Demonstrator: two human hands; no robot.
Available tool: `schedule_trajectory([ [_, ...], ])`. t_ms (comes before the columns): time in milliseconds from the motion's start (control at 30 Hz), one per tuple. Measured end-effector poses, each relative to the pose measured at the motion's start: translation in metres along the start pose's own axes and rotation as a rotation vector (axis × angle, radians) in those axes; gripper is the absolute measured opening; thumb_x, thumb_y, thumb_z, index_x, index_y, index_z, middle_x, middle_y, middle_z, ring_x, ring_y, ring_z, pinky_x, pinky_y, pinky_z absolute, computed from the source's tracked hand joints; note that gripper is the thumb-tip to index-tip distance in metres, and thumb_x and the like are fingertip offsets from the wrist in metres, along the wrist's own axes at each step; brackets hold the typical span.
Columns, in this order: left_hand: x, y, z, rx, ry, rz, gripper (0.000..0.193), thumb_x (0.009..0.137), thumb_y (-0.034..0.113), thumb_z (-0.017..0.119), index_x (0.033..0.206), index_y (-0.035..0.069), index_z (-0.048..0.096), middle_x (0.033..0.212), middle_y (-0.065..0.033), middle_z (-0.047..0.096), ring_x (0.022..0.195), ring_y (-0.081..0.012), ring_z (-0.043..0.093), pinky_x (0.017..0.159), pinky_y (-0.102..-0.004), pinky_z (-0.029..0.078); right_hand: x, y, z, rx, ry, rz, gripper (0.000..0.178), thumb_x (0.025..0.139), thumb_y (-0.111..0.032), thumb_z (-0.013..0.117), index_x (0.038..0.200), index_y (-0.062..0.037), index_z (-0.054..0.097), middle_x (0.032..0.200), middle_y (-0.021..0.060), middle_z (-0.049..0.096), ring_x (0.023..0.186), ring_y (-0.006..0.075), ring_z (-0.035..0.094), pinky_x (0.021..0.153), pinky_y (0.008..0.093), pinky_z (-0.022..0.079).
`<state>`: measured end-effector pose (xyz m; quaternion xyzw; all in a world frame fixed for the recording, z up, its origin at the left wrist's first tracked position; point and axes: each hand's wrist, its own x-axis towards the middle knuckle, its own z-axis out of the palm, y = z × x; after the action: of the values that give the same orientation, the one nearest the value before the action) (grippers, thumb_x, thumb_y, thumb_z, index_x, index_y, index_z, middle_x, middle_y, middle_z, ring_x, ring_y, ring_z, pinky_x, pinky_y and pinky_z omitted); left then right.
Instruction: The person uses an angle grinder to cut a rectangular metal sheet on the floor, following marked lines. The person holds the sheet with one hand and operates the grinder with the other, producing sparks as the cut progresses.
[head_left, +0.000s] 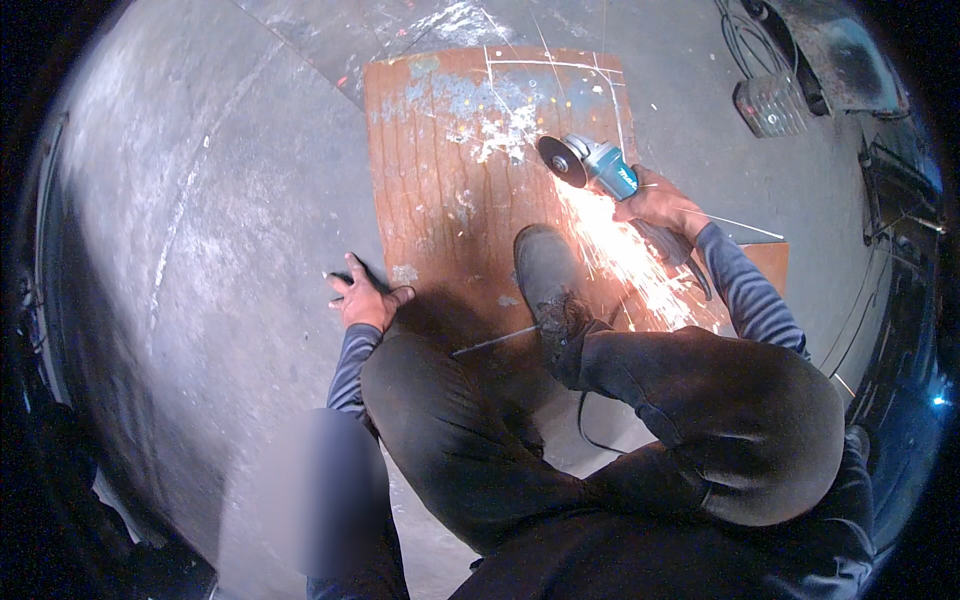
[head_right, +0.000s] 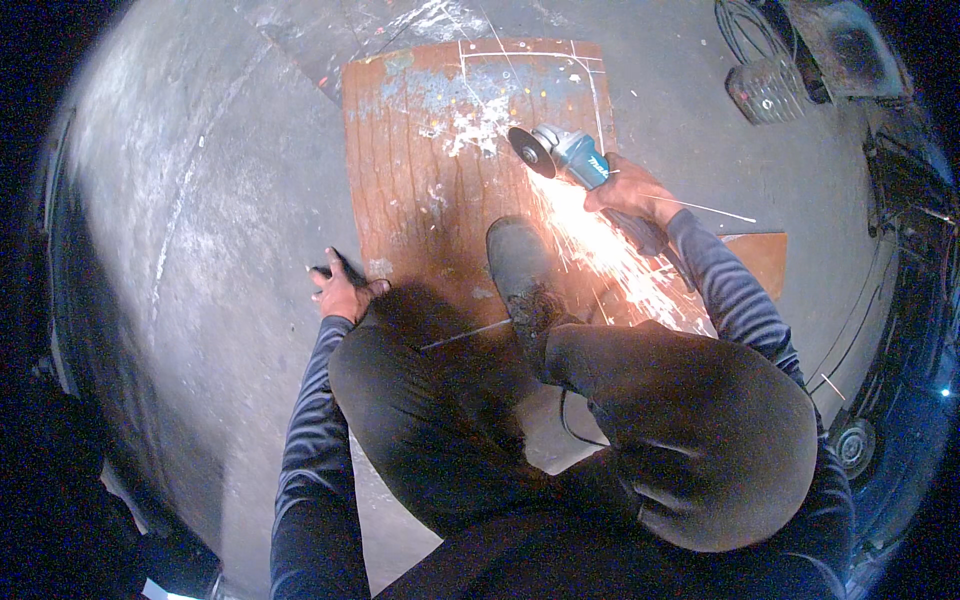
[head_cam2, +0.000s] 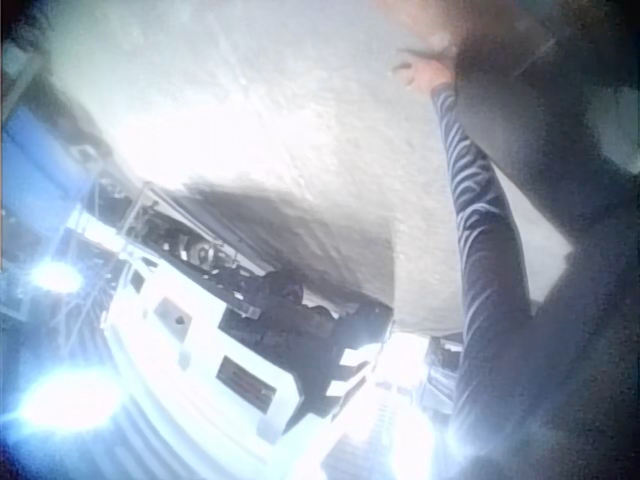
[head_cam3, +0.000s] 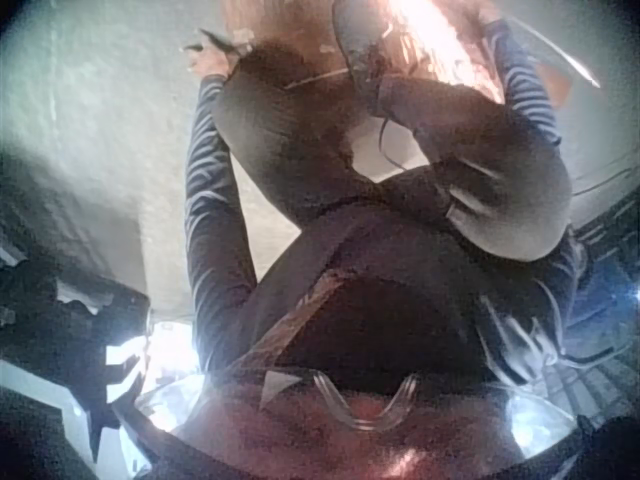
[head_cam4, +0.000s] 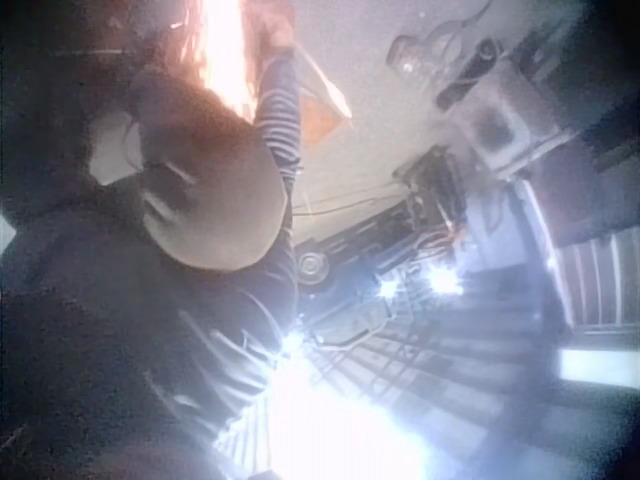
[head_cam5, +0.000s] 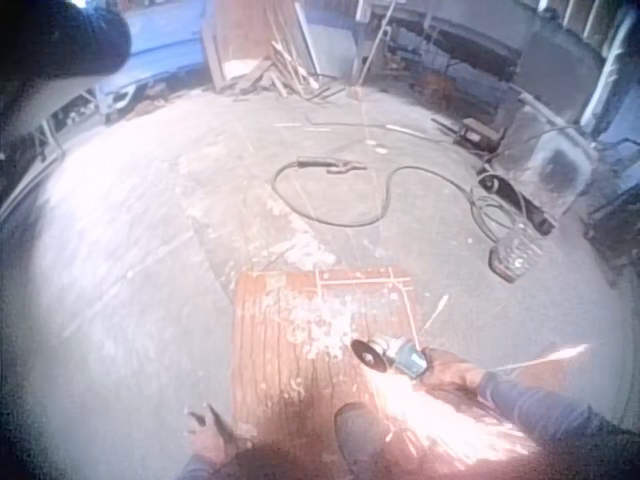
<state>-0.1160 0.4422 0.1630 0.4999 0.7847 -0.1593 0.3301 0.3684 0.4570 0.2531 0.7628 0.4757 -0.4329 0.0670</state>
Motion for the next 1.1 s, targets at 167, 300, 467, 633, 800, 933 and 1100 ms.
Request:
schedule_trajectory([
  [167, 0.001, -0.002, 0.003, -0.005, 0.012, 0.009, 0.147, 0.061, 0.049, 0.102, 0.171, 0.022, 0.008, 0.171, -0.0358, 0.003, 0.147, -0.0715, 0.020, 0.117, -0.0634, 0.042, 0.001, -0.002, 0.000, -0.069, 0.020, -0.011, 0.096, 0.068, -0.033, 0.085, 0.149, 0.0027, 0.049, 0.138, 0.0276, 0.064, 0.130, 0.0403, 0.062, 0.112, 0.0451, 0.047],
  [300, 0.002, -0.002, 0.003, -0.004, 0.016, 0.009, 0.148, 0.060, 0.049, 0.102, 0.171, 0.022, 0.008, 0.172, -0.0358, 0.003, 0.147, -0.0716, 0.020, 0.117, -0.0633, 0.042, -0.001, -0.002, -0.003, 0.015, -0.045, -0.009, 0.094, 0.067, -0.033, 0.086, 0.147, 0.0029, 0.050, 0.136, 0.0265, 0.065, 0.125, 0.0394, 0.065, 0.107, 0.0452, 0.050],
  [467, -0.001, 0.000, 0.000, -0.012, 0.014, 0.015, 0.148, 0.060, 0.050, 0.101, 0.171, 0.022, 0.007, 0.172, -0.0354, 0.002, 0.147, -0.0714, 0.020, 0.118, -0.0627, 0.042, 0.006, 0.008, 0.010, 0.030, 0.031, -0.036, 0.087, 0.068, -0.035, 0.084, 0.141, 0.0020, 0.054, 0.126, 0.0232, 0.069, 0.114, 0.0364, 0.069, 0.099, 0.0471, 0.054],
  [633, -0.001, -0.001, 0.000, -0.022, 0.004, 0.009, 0.148, 0.060, 0.049, 0.101, 0.171, 0.022, 0.008, 0.172, -0.0350, 0.001, 0.147, -0.0711, 0.020, 0.119, -0.0623, 0.041, 0.001, 0.007, 0.001, 0.016, -0.027, -0.075, 0.084, 0.069, -0.035, 0.081, 0.140, 0.0014, 0.055, 0.127, 0.0241, 0.069, 0.114, 0.0365, 0.070, 0.098, 0.0473, 0.054],
  [800, -0.003, 0.001, -0.003, -0.027, -0.008, 0.005, 0.146, 0.062, 0.048, 0.101, 0.171, 0.023, 0.007, 0.173, -0.0340, 0.001, 0.148, -0.0705, 0.019, 0.119, -0.0627, 0.040, 0.000, -0.001, 0.004, -0.043, 0.023, -0.010, 0.085, 0.070, -0.036, 0.081, 0.142, 0.0018, 0.055, 0.129, 0.0258, 0.068, 0.118, 0.0381, 0.068, 0.100, 0.0458, 0.053],
  [933, -0.002, 0.001, -0.002, -0.030, -0.012, 0.005, 0.146, 0.062, 0.047, 0.101, 0.171, 0.024, 0.008, 0.173, -0.0337, 0.001, 0.148, -0.0704, 0.019, 0.119, -0.0629, 0.039, 0.010, 0.010, 0.007, -0.056, 0.022, -0.039, 0.087, 0.069, -0.035, 0.082, 0.142, 0.0028, 0.054, 0.131, 0.0257, 0.067, 0.120, 0.0386, 0.067, 0.103, 0.0452, 0.052],
  [1100, -0.002, 0.001, -0.002, -0.030, 0.002, 0.009, 0.145, 0.062, 0.048, 0.101, 0.171, 0.024, 0.008, 0.173, -0.0338, 0.001, 0.148, -0.0706, 0.019, 0.120, -0.0627, 0.038, 0.002, 0.013, 0.013, 0.186, 0.012, -0.110, 0.087, 0.068, -0.036, 0.084, 0.142, 0.0017, 0.054, 0.133, 0.0257, 0.066, 0.121, 0.0382, 0.066, 0.103, 0.0469, 0.051],
])
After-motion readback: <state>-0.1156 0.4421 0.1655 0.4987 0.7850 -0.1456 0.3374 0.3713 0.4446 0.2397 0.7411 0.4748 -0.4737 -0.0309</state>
